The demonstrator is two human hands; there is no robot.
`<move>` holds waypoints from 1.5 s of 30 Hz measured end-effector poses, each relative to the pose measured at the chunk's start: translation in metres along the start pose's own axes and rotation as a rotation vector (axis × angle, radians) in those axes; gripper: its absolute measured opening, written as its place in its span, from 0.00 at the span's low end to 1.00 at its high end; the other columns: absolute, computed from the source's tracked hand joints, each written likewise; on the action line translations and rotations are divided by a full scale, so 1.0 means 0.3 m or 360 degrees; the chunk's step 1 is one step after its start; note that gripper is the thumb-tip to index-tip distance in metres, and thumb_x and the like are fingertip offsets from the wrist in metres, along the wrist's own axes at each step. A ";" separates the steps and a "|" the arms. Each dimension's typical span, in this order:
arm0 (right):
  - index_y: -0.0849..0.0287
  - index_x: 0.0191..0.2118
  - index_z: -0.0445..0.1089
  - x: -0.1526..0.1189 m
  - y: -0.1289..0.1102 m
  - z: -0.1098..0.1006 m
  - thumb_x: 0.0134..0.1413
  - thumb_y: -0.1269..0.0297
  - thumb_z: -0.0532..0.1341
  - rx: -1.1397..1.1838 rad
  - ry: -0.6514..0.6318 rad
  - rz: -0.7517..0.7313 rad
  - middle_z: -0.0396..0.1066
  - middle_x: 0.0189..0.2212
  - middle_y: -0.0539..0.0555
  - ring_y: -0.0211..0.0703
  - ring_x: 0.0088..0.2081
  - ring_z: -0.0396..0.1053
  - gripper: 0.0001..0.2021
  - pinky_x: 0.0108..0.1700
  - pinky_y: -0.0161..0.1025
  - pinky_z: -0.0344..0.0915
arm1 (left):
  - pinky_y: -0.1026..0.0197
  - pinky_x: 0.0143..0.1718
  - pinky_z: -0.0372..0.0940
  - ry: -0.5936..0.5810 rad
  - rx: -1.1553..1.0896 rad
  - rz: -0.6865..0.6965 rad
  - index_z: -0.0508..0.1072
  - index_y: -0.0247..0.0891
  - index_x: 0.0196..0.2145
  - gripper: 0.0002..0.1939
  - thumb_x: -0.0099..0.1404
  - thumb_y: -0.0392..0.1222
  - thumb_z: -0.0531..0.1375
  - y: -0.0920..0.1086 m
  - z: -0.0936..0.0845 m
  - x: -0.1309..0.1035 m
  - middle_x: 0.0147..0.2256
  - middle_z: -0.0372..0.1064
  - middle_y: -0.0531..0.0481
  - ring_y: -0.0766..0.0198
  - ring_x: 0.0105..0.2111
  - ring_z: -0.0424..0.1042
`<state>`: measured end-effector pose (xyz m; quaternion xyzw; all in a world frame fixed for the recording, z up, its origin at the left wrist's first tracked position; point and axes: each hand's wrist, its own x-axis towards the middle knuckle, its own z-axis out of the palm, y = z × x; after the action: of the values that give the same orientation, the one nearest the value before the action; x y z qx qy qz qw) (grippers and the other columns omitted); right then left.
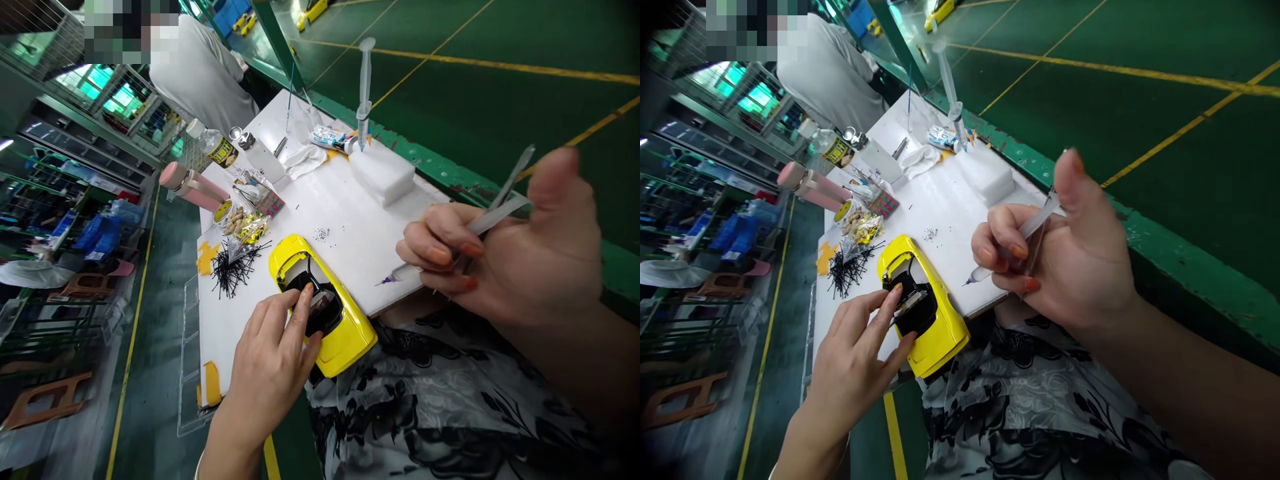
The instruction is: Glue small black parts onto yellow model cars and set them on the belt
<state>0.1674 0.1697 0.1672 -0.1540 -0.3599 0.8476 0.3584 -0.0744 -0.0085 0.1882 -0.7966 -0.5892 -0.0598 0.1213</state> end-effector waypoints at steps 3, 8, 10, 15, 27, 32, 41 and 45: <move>0.55 0.22 0.59 -0.007 0.014 0.016 0.54 0.38 0.68 0.0051 0.0042 -0.0025 0.53 0.20 0.49 0.37 0.22 0.45 0.28 0.15 0.33 0.39 | 0.46 0.50 0.71 0.0027 -0.0097 0.0016 0.63 0.28 0.71 0.35 0.68 0.28 0.64 0.003 0.004 0.005 0.51 0.72 0.32 0.46 0.50 0.71; 0.54 0.26 0.64 -0.027 0.057 0.052 0.56 0.42 0.68 0.0182 0.0158 -0.0089 0.46 0.19 0.46 0.37 0.22 0.42 0.23 0.15 0.32 0.39 | 0.50 0.48 0.72 0.0276 -0.0370 -0.0148 0.65 0.44 0.73 0.39 0.68 0.24 0.63 -0.023 0.003 -0.015 0.50 0.74 0.39 0.52 0.48 0.73; 0.55 0.26 0.66 -0.032 0.075 0.074 0.56 0.40 0.68 0.0244 0.0088 -0.0057 0.46 0.19 0.46 0.36 0.22 0.42 0.23 0.15 0.32 0.40 | 0.51 0.48 0.73 0.0343 -0.0807 -0.0286 0.68 0.51 0.71 0.37 0.68 0.34 0.70 -0.054 0.019 -0.032 0.50 0.74 0.41 0.53 0.48 0.74; 0.54 0.27 0.68 -0.038 0.137 0.151 0.59 0.45 0.64 0.0278 -0.0142 0.0054 0.47 0.18 0.46 0.37 0.21 0.44 0.19 0.17 0.33 0.42 | 0.59 0.43 0.74 0.0885 -0.1437 -0.1011 0.84 0.51 0.55 0.16 0.70 0.48 0.69 -0.156 0.136 -0.054 0.45 0.77 0.47 0.60 0.43 0.76; 0.54 0.26 0.63 -0.041 0.240 0.246 0.63 0.49 0.57 0.0167 -0.0118 -0.0047 0.44 0.16 0.47 0.39 0.20 0.45 0.18 0.19 0.36 0.44 | 0.65 0.35 0.71 0.0990 -0.1271 -0.1316 0.87 0.44 0.48 0.12 0.68 0.42 0.67 -0.207 0.287 -0.060 0.43 0.79 0.46 0.65 0.40 0.77; 0.54 0.26 0.61 -0.041 0.257 0.256 0.63 0.50 0.56 0.0079 -0.0174 -0.0036 0.46 0.16 0.47 0.39 0.20 0.46 0.17 0.20 0.37 0.47 | 0.66 0.34 0.71 0.1009 -0.1260 -0.1302 0.87 0.44 0.48 0.12 0.69 0.41 0.67 -0.203 0.280 -0.059 0.42 0.79 0.46 0.65 0.40 0.76; 0.54 0.26 0.62 -0.043 0.277 0.258 0.64 0.50 0.58 0.0054 -0.0127 -0.0033 0.48 0.16 0.47 0.39 0.20 0.47 0.18 0.22 0.39 0.47 | 0.66 0.35 0.71 0.1023 -0.1215 -0.1317 0.87 0.45 0.48 0.12 0.69 0.40 0.66 -0.201 0.276 -0.064 0.43 0.79 0.47 0.65 0.40 0.76; 0.55 0.25 0.60 -0.043 0.282 0.263 0.64 0.53 0.57 0.0053 -0.0091 -0.0042 0.48 0.15 0.47 0.39 0.20 0.47 0.18 0.22 0.38 0.47 | 0.66 0.35 0.71 0.1022 -0.1211 -0.1310 0.86 0.44 0.48 0.12 0.69 0.40 0.66 -0.200 0.274 -0.065 0.43 0.79 0.47 0.65 0.40 0.76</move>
<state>0.0934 0.0800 0.1609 -0.1189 -0.3577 0.8527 0.3616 -0.1415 0.0118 0.1117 -0.4353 -0.7186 -0.5415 -0.0323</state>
